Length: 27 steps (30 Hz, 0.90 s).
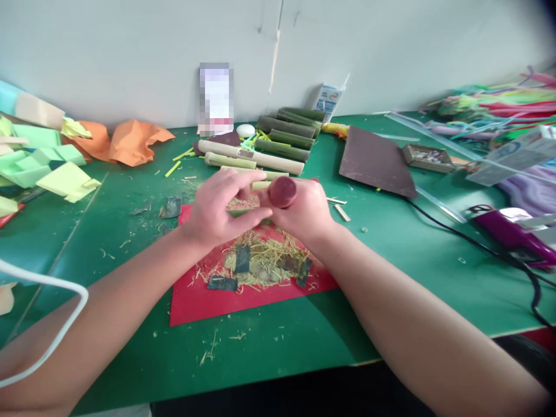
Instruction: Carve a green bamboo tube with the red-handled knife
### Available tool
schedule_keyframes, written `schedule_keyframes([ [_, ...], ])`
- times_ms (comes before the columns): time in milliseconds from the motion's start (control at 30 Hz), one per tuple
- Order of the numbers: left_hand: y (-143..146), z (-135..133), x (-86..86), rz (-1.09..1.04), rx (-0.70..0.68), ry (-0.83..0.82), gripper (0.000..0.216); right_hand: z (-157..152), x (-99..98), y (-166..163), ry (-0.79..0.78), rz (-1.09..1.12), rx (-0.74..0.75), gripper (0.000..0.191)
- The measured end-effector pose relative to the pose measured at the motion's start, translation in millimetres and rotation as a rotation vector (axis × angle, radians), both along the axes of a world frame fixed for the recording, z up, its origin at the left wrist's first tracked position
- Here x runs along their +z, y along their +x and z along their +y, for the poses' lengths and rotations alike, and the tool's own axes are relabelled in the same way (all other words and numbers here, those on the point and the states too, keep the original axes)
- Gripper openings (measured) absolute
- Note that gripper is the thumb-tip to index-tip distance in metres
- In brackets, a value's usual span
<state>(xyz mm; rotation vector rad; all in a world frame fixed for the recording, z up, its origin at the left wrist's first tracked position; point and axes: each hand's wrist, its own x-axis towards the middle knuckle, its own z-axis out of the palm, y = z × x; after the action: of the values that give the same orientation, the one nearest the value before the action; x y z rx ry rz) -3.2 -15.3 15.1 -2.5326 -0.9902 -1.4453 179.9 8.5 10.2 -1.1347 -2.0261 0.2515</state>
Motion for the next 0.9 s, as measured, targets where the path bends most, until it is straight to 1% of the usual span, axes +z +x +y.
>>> schedule_keyframes([
  [67, 3.2, -5.4, 1.5, 0.046, -0.01, 0.028, 0.048, -4.4, 3.9, -1.7, 0.01, -0.102, 0.013, 0.013],
  [100, 5.0, -7.9, 2.1, 0.065, -0.008, 0.025, 0.051, -6.8, 5.9, -2.6, 0.012, -0.131, 0.02, 0.009],
  [167, 7.8, -11.8, 3.5, 0.068, 0.009, -0.002, 0.043, -10.8, 9.2, -4.1, 0.004, -0.181, 0.083, 0.012],
  [233, 8.5, -13.5, 4.7, 0.029, 0.058, -0.042, 0.03, -12.8, 11.9, -4.3, -0.015, -0.178, 0.085, 0.018],
  [267, 7.9, -13.1, 5.1, -0.008, 0.089, -0.058, 0.026, -12.8, 13.3, -3.7, -0.036, -0.161, 0.07, 0.021],
  [333, 5.0, -9.8, 4.8, -0.114, 0.151, -0.071, 0.022, -10.8, 16.4, -0.5, -0.125, -0.112, 0.069, 0.038],
  [400, 1.5, -3.8, 3.4, -0.267, 0.189, -0.022, 0.022, -6.6, 19.5, 4.5, -0.19, -0.049, 0.072, 0.043],
  [433, -0.1, -0.3, 2.4, -0.335, 0.218, -0.025, 0.024, -4.1, 20.7, 7.1, -0.211, -0.019, 0.082, 0.039],
  [467, -1.5, 3.1, 1.2, -0.386, 0.237, -0.045, 0.025, -1.6, 21.3, 9.7, -0.235, -0.012, 0.114, 0.03],
  [500, -2.6, 6.3, 0.1, -0.433, 0.242, -0.071, 0.026, 0.7, 21.4, 11.8, -0.271, -0.041, 0.173, 0.023],
  [600, -4.8, 12.9, -3.2, -0.519, 0.195, -0.144, 0.028, 5.6, 19.2, 15.7, -0.326, -0.173, 0.363, 0.018],
  [700, -5.7, 15.2, -5.3, -0.555, 0.158, -0.154, 0.029, 7.4, 17.0, 17.3, -0.343, -0.249, 0.471, 0.019],
  [833, -4.9, 14.7, -5.5, -0.545, 0.131, -0.139, 0.028, 8.2, 16.8, 19.0, -0.337, -0.288, 0.51, 0.036],
  [900, -4.1, 14.4, -4.7, -0.534, 0.123, -0.136, 0.028, 9.6, 16.2, 19.7, -0.301, -0.315, 0.488, 0.039],
])
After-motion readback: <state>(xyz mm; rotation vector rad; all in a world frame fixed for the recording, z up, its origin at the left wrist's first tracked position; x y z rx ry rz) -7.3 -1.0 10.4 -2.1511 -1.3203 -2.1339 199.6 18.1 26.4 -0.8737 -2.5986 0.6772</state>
